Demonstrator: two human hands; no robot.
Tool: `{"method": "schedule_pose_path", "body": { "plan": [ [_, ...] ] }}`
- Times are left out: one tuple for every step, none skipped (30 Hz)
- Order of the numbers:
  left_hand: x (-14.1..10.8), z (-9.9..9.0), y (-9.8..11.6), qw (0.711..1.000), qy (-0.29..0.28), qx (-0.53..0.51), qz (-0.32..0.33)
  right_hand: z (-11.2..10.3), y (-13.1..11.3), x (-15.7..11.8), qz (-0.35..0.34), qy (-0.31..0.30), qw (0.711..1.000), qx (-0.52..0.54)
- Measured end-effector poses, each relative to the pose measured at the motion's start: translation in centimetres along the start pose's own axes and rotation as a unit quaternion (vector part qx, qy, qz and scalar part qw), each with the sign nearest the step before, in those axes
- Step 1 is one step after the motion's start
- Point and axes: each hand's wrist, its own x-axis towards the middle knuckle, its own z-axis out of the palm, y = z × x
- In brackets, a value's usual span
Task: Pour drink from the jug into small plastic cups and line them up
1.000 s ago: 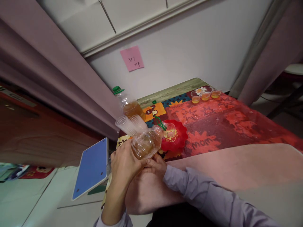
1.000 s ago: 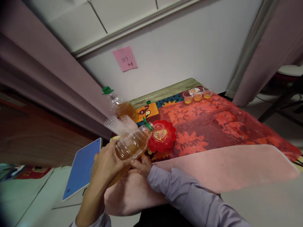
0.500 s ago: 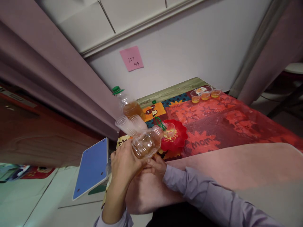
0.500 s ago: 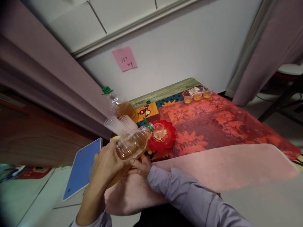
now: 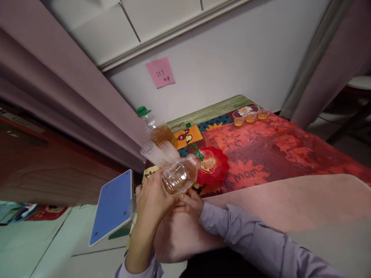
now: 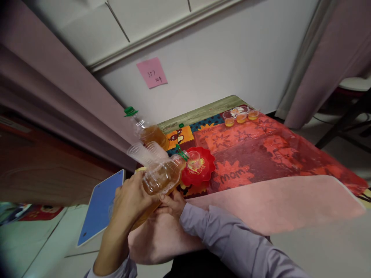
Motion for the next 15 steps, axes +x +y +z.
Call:
{"method": "schedule_pose_path", "body": {
  "plan": [
    [0.04, 0.00, 0.01, 1.000, -0.001, 0.000, 0.001, -0.01, 0.02, 0.02, 0.000, -0.001, 1.000, 0.000],
    [0.09, 0.04, 0.00, 1.000, 0.000, 0.000, 0.002, -0.02, 0.03, 0.04, 0.001, -0.002, 1.000, 0.001],
    [0.14, 0.08, -0.02, 1.000, 0.001, 0.001, 0.003, -0.01, 0.02, 0.05, 0.000, -0.003, 1.000, 0.002],
    [0.18, 0.13, -0.04, 1.000, 0.002, 0.001, 0.003, 0.00, 0.02, 0.07, 0.000, -0.003, 1.000, 0.004],
    [0.21, 0.16, -0.05, 1.000, 0.002, 0.001, 0.003, 0.03, 0.00, 0.08, 0.000, -0.003, 1.000, 0.006],
    [0.24, 0.19, -0.06, 1.000, 0.002, 0.000, 0.002, 0.06, -0.01, 0.08, 0.001, -0.001, 1.000, 0.008],
    [0.26, 0.20, -0.05, 1.000, 0.001, -0.001, 0.001, 0.09, -0.01, 0.09, 0.002, 0.002, 1.000, 0.009],
    [0.27, 0.19, -0.04, 1.000, 0.000, -0.002, 0.000, 0.12, -0.01, 0.09, 0.003, 0.007, 1.000, 0.009],
    [0.28, 0.18, -0.02, 1.000, -0.002, -0.001, -0.001, 0.15, -0.01, 0.09, 0.005, 0.011, 1.000, 0.008],
    [0.28, 0.16, -0.01, 1.000, -0.003, 0.000, -0.002, 0.18, -0.01, 0.09, 0.006, 0.014, 1.000, 0.007],
    [0.28, 0.15, 0.00, 1.000, -0.003, 0.002, -0.002, 0.20, 0.00, 0.09, 0.007, 0.016, 1.000, 0.007],
    [0.28, 0.14, 0.00, 1.000, -0.002, 0.003, -0.001, 0.22, -0.01, 0.10, 0.008, 0.016, 1.000, 0.007],
    [0.28, 0.13, 0.00, 1.000, -0.002, 0.004, -0.001, 0.24, -0.01, 0.10, 0.008, 0.016, 1.000, 0.007],
    [0.27, 0.13, -0.02, 1.000, -0.001, 0.004, -0.001, 0.26, -0.03, 0.11, 0.008, 0.015, 1.000, 0.008],
    [0.26, 0.14, -0.03, 1.000, -0.001, 0.002, -0.001, 0.28, -0.05, 0.11, 0.008, 0.015, 1.000, 0.008]
  ]
}}
